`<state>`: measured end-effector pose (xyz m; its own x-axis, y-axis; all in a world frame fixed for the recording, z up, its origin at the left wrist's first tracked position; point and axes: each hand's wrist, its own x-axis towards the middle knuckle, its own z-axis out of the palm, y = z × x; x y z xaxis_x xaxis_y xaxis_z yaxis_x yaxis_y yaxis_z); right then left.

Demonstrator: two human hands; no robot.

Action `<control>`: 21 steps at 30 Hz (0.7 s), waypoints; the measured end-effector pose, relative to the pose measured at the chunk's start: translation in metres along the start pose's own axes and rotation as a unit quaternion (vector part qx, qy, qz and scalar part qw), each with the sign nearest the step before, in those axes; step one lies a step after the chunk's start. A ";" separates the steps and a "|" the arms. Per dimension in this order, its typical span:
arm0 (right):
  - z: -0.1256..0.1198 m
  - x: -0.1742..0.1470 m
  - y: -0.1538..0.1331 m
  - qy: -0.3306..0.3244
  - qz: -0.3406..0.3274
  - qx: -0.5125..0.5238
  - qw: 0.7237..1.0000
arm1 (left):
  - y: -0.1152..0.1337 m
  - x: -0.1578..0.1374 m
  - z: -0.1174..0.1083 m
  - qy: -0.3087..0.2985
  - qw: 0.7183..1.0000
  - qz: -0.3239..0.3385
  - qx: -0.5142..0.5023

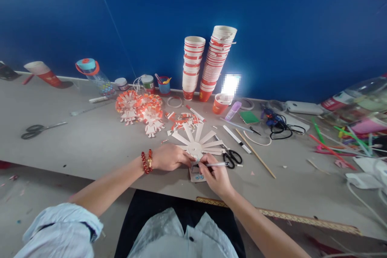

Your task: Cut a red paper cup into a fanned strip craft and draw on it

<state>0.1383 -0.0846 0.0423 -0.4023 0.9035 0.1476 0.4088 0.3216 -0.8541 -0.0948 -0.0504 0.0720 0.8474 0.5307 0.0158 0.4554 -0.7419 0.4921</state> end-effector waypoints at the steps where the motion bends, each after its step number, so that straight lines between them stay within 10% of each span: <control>1: 0.000 0.000 0.000 0.000 0.001 -0.001 1.000 | 0.000 0.000 0.000 0.002 1.000 -0.001 0.003; 21: -0.002 0.005 -0.007 0.004 -0.064 -0.075 0.995 | 0.007 -0.001 -0.003 0.003 1.000 -0.013 0.015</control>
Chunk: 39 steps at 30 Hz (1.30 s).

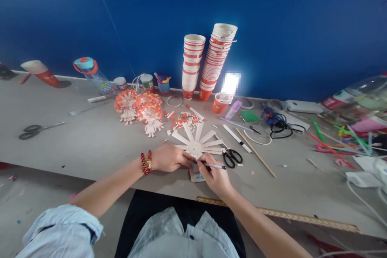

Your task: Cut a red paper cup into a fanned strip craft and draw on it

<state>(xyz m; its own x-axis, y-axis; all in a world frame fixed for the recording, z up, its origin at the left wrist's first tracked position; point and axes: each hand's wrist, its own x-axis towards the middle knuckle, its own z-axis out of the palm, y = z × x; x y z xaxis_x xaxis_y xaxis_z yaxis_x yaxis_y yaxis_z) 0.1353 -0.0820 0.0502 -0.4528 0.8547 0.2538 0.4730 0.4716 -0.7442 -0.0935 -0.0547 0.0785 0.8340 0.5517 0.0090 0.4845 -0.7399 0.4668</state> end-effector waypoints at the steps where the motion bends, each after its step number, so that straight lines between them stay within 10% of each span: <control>1: 0.000 0.000 -0.001 0.001 -0.004 -0.005 1.000 | 0.000 0.000 0.000 0.000 1.000 -0.001 -0.002; 39: -0.003 0.001 -0.006 -0.012 -0.008 -0.017 1.000 | 0.001 0.001 0.000 0.007 1.000 -0.014 -0.012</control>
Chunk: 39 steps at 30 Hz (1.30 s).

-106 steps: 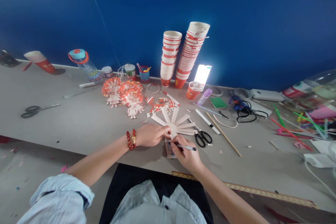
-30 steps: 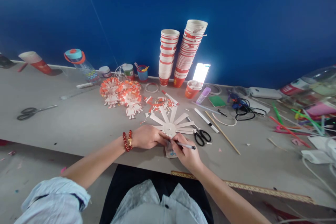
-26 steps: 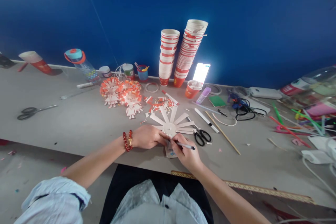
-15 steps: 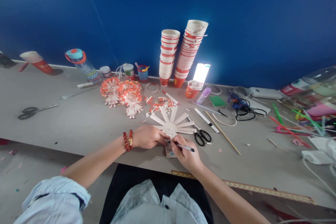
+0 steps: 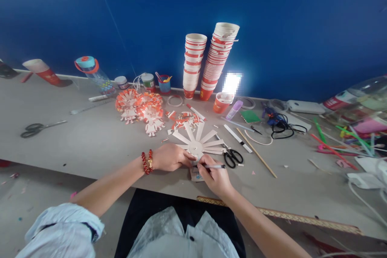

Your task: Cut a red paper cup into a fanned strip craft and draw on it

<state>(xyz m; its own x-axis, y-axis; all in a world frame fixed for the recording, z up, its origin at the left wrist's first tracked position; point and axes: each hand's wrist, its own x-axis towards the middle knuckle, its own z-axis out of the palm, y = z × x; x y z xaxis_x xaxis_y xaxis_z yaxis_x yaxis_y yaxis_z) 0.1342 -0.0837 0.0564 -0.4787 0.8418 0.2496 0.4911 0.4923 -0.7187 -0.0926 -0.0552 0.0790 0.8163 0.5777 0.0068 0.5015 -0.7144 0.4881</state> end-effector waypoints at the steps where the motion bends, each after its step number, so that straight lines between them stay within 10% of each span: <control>1: 0.000 0.000 0.000 -0.001 0.001 0.000 1.000 | 0.000 0.000 0.000 0.000 1.000 -0.001 -0.001; 39: 0.003 -0.001 0.003 0.002 -0.023 -0.039 0.999 | 0.003 -0.001 0.001 0.003 1.000 -0.007 0.000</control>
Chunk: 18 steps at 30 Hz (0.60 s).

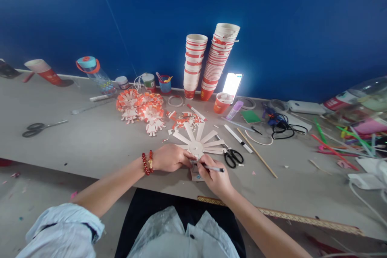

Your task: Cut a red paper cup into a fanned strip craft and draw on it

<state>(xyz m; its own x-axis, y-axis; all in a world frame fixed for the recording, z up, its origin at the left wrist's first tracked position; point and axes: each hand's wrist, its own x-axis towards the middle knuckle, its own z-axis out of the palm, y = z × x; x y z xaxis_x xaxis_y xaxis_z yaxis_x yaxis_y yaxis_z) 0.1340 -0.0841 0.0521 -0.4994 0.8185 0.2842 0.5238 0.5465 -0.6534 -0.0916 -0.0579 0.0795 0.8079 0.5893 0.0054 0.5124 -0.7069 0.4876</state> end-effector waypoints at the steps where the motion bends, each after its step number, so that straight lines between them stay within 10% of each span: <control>1: 0.000 0.000 0.000 0.000 0.002 0.000 1.000 | 0.000 0.000 0.000 0.001 1.000 -0.001 -0.001; 18: -0.003 0.001 -0.003 -0.014 0.012 0.030 0.999 | 0.001 0.000 -0.002 -0.009 1.000 0.002 0.000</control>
<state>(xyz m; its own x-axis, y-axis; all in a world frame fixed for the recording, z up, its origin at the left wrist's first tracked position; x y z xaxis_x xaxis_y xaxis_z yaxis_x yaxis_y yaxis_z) 0.1337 -0.0847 0.0562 -0.5065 0.8256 0.2486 0.4936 0.5141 -0.7015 -0.0911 -0.0580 0.0820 0.8145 0.5801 -0.0081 0.5097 -0.7090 0.4874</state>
